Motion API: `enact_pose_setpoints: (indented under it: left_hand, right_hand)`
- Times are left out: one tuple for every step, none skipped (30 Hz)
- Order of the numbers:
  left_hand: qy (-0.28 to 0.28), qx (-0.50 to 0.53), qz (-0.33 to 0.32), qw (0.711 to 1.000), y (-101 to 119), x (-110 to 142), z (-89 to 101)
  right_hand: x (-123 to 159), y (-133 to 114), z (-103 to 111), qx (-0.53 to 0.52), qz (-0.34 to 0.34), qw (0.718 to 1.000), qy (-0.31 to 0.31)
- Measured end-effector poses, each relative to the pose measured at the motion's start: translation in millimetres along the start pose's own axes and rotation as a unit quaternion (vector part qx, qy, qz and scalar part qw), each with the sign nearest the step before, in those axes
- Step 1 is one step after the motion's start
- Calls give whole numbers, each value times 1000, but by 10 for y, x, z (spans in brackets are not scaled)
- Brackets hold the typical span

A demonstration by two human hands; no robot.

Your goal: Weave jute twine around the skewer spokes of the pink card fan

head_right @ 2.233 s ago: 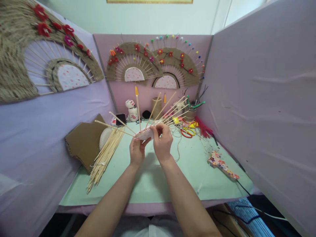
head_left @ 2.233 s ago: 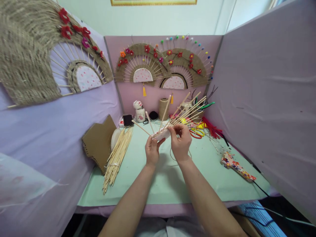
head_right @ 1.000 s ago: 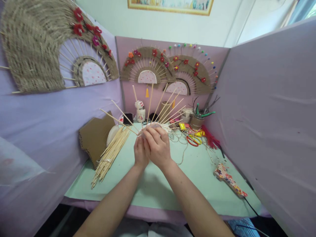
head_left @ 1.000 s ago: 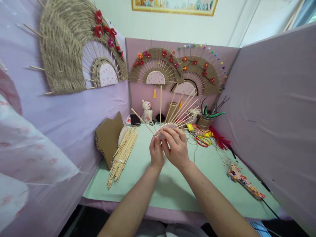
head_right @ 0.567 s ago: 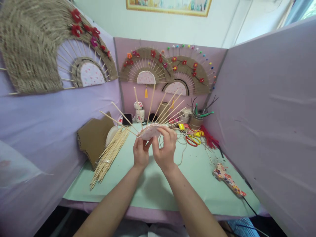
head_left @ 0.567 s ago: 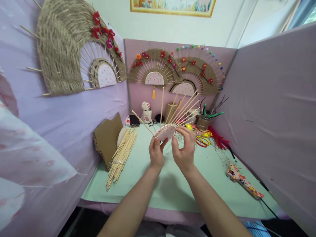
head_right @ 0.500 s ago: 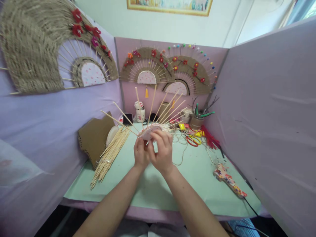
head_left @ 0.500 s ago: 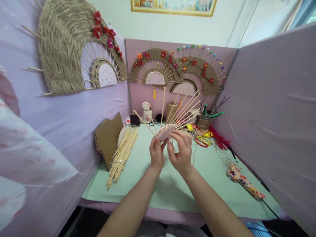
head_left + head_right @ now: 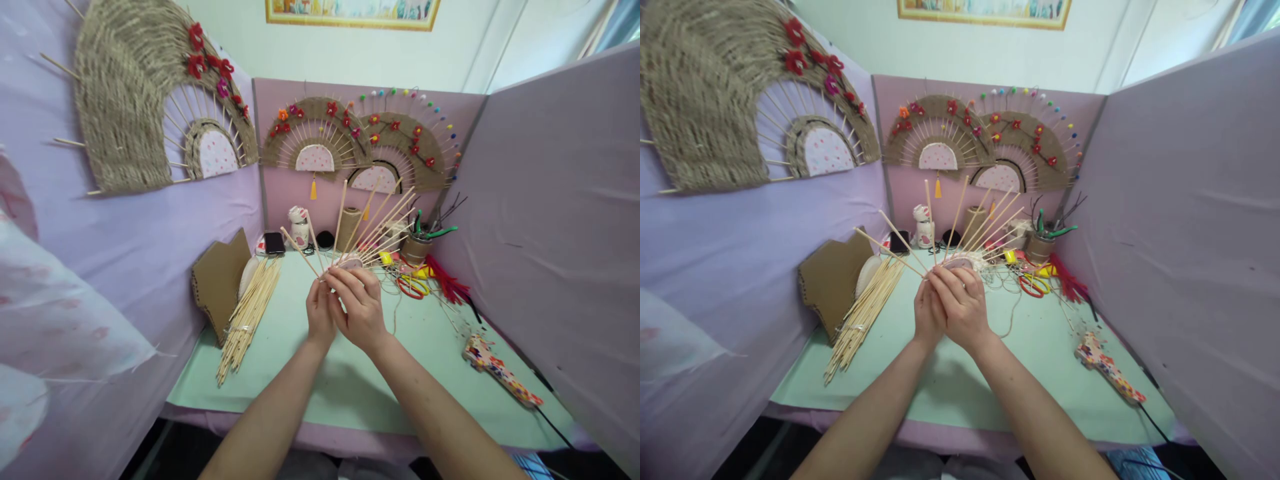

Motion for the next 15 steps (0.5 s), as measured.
enact_pose_setpoints:
  left_hand:
    - [-11,3,-2,1000,2,1,-12]
    - [-22,8,-3,1000,1,1,-23]
    - [-30,14,-3,999,-5,-1,-28]
    - [-32,19,-2,999,-16,-5,-27]
    - [-33,23,-1,999,-30,-10,-21]
    - [-31,24,-1,999,-45,-15,-13]
    - [-29,25,-2,999,-58,-20,-3]
    - [-25,24,-3,999,-68,-22,5]
    - [-23,21,-3,1000,-73,-22,10]
    - [-23,18,-4,1000,-71,-19,9]
    - [-26,14,-4,1000,-64,-14,2]
    - [-32,9,-3,999,-54,-7,-10]
    - [-40,3,-1,999,-44,0,-24]
    - [-41,-5,5,999,-38,7,-33]
    - [-35,-14,13,999,-36,13,-35]
  right_hand:
    - [0,6,-3,-8,-13,1000,-4]
    - [-4,13,-4,-20,-28,999,-9]
    - [-12,19,2,-34,-44,998,-11]
    - [-21,26,15,-49,-59,997,-6]
    - [-31,34,37,-60,-71,996,8]
    - [-38,41,64,-65,-80,994,27]
    - [-42,49,91,-63,-85,993,47]
    - [-42,55,114,-54,-87,993,61]
    - [-39,59,126,-42,-83,994,64]
    - [-34,60,127,-30,-76,995,57]
    - [-27,59,119,-20,-65,997,44]
    - [-19,57,103,-13,-54,998,28]
    - [-13,55,86,-7,-45,999,15]
    - [-8,52,68,-3,-38,999,6]
    - [-5,51,53,3,-34,999,1]
Point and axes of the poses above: each hand's wrist, its own x-axis away from the middle knuckle, its own z-axis out of the back of the hand, y = z × x, the point moved 3 cm from there along -x, towards the middle knuckle, and after that the axes turned 2 degrees about -z, right-handed, at the moved point
